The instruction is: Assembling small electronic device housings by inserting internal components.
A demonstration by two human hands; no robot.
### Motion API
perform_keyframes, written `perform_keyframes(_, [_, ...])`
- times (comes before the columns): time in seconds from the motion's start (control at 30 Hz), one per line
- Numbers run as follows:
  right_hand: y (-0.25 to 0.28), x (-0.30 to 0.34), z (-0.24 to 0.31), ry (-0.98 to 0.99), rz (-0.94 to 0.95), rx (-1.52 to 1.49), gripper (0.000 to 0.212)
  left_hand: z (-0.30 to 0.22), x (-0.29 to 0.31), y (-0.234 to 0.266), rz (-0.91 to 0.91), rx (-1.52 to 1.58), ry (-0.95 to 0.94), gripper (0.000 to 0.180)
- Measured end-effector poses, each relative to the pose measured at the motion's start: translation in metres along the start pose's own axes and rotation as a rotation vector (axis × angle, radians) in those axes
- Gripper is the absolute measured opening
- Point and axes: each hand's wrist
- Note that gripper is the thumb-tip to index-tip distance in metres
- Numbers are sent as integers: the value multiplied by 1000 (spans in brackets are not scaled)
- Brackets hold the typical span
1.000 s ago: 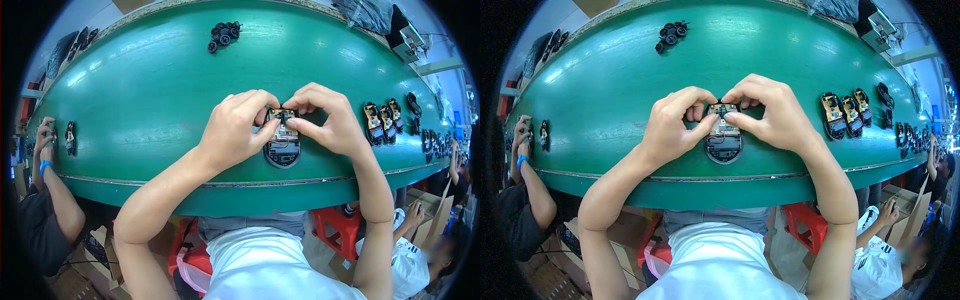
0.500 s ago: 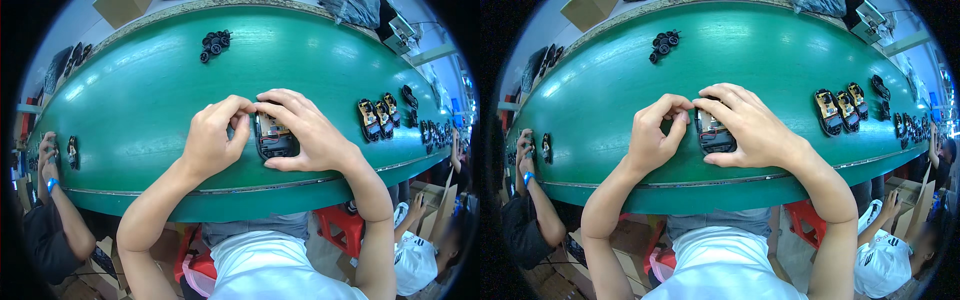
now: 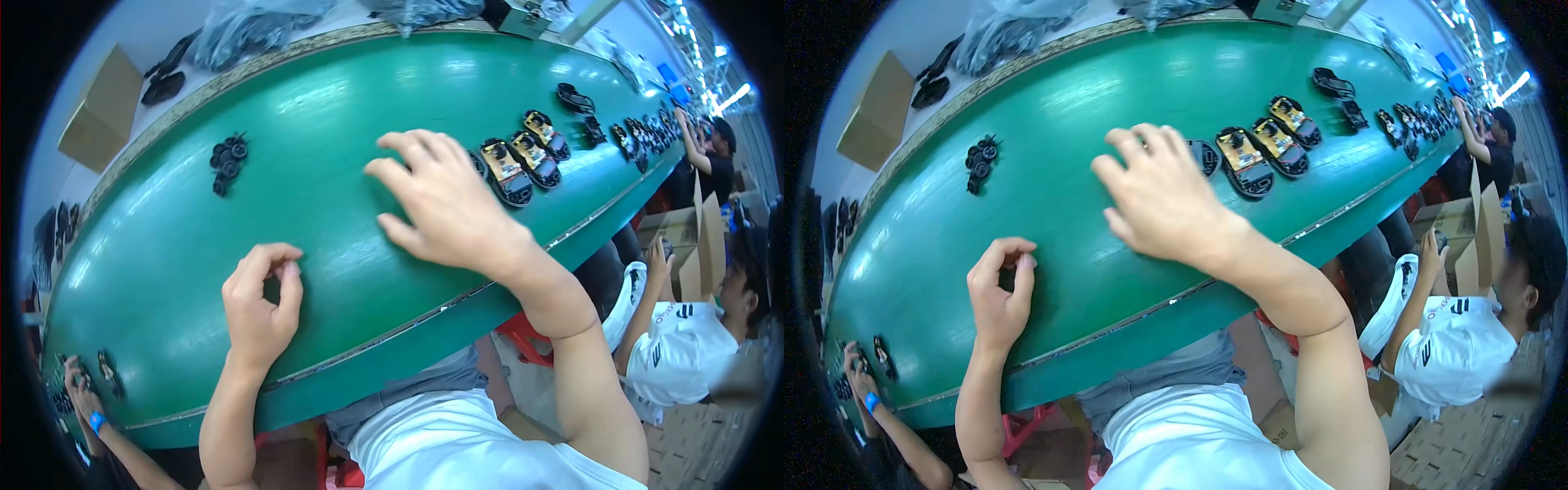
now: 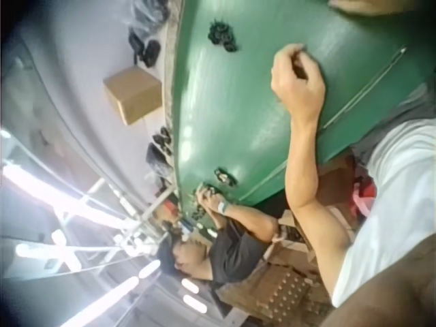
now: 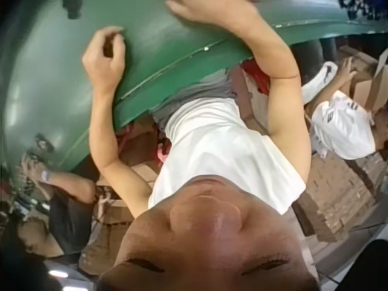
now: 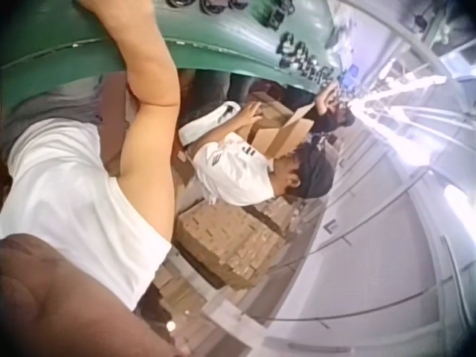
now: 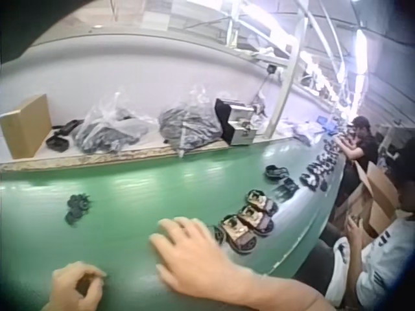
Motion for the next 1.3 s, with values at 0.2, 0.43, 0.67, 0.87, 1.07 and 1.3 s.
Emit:
perform_keyframes(0.2, [-30, -5, 29, 173, -69, -227, 43, -2, 1, 3, 1, -23, 34, 9])
perform_keyframes(0.43, [-63, -12, 48, 235, -154, -411, 53, -1, 4, 1, 48, -98, -46, 14])
perform_keyframes(0.67, [-80, -63, 31, 72, -324, -215, 90, 22, -46, 10, -219, -551, -391, 56])
perform_keyframes(0.87, [-130, -163, 25, 36, -294, -275, 103, 114, -111, 45, -270, -604, -106, 72])
perform_keyframes(1.07, [-157, -201, -8, 47, -282, -187, 93, 122, -174, 22, 70, -160, -115, 71])
perform_keyframes(1.3, [-176, -240, 14, -260, -434, -421, 45, 176, -209, 32, -30, 5, 44, 54])
Point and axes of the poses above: each hand's wrist, its own x-axis away from the middle knuckle, its own y-axis out of the back of the hand, z = x × y, and after that the axes turned 9 degrees about y, right-handed
